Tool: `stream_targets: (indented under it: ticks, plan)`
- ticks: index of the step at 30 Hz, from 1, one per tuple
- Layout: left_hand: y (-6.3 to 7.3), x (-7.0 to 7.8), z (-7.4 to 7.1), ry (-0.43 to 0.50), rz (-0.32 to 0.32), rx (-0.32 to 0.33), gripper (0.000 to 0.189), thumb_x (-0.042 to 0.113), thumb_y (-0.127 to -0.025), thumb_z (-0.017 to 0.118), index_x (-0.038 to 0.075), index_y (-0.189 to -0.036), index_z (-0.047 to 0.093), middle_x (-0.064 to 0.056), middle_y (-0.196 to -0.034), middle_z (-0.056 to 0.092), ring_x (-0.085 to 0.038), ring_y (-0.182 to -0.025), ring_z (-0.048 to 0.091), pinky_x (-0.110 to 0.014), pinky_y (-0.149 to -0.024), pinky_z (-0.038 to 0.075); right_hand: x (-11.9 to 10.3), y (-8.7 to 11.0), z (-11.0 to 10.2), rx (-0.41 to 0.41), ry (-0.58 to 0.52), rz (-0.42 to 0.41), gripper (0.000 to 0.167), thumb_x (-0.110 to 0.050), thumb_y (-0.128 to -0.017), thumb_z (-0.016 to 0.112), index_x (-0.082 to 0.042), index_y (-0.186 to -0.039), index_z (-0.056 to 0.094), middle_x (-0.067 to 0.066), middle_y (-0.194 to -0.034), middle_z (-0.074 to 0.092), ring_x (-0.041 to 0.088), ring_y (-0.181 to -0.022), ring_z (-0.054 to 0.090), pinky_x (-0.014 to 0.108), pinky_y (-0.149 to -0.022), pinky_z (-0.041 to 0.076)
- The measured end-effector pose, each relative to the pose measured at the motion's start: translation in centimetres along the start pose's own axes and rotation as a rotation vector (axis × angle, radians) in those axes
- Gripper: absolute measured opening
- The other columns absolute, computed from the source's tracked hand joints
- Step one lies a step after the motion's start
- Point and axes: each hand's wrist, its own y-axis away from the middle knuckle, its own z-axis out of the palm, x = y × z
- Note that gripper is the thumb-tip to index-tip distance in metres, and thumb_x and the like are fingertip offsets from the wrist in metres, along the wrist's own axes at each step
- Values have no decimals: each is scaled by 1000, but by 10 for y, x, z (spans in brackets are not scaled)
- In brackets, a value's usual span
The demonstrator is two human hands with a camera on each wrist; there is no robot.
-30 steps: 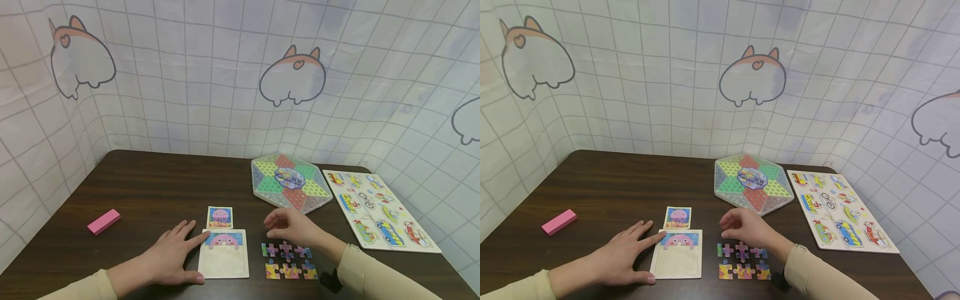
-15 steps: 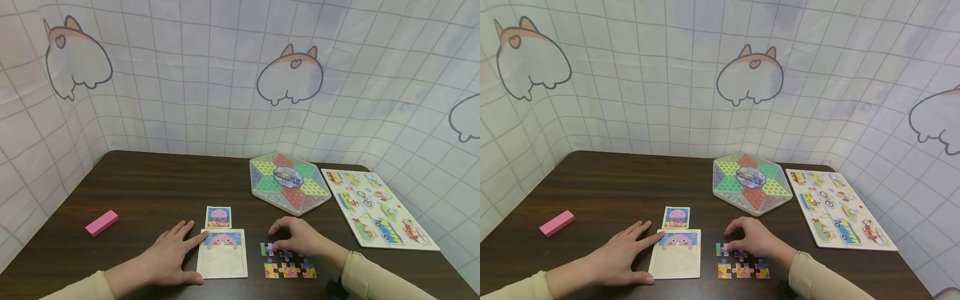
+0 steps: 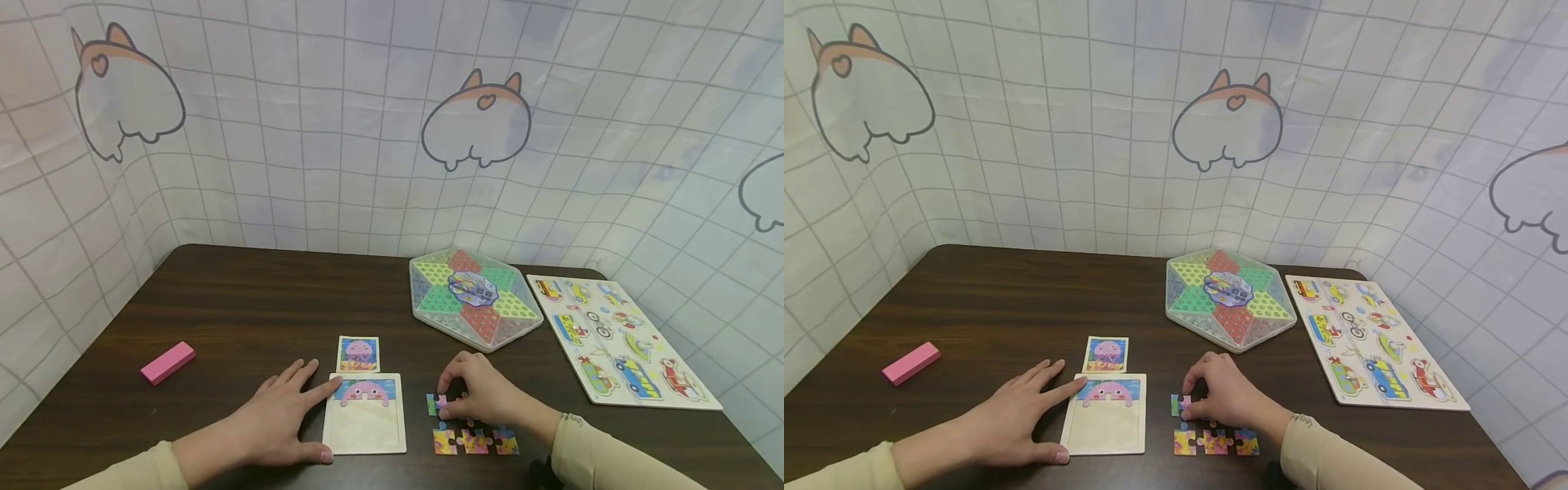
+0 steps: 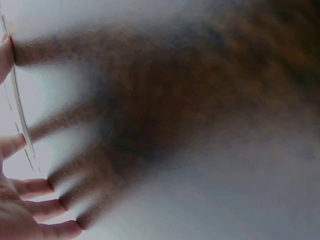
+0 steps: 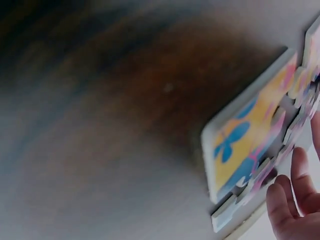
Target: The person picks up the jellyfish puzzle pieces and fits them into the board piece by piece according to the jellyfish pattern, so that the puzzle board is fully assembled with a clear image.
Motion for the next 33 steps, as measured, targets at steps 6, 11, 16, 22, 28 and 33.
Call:
stream_targets:
  ticks: [6,11,16,22,28,33]
  plan:
    - [0,0,-1,1,-1,-4,101,72,-76,75,25,-158,40,-24,-164,30,-52,-150,27,-78,-107,31,-8,-5,1,15,15,-29,21,-17,-82,86,-18,-86,65,-9,-88,65,9,-83,57,27,-76,48]
    - [0,0,-1,1,-5,-10,100,71,-76,76,25,-158,41,-24,-164,31,-52,-150,28,-78,-107,31,-14,-7,3,-6,-21,10,22,-10,-85,82,-17,-88,62,-11,-81,64,4,-73,56,24,-67,48]
    - [-1,0,0,0,-15,-15,100,70,-75,77,26,-158,41,-23,-164,31,-51,-150,28,-77,-108,31,-16,-10,3,-4,-121,31,16,-9,-88,79,-15,-89,64,-8,-81,64,3,-72,57,24,-68,48]
    - [-1,0,0,-9,-8,-7,100,72,-75,75,26,-158,41,-24,-164,31,-51,-150,28,-77,-108,32,-23,-18,2,-12,-352,73,6,-9,-93,74,-5,-96,73,2,-83,69,10,-74,62,25,-65,51]
    - [0,1,-1,-8,-4,-5,100,72,-76,75,26,-158,41,-24,-164,31,-51,-150,28,-77,-108,31,-35,-27,6,-73,-555,160,18,-11,-96,70,3,-107,74,12,-88,76,14,-78,72,33,-67,59]
    - [1,1,-1,-9,-5,-4,100,72,-76,75,26,-158,41,-24,-164,31,-51,-151,28,-77,-107,31,-49,-35,17,-75,-606,208,17,-10,-93,74,5,-101,72,15,-84,78,12,-70,72,32,-62,59]
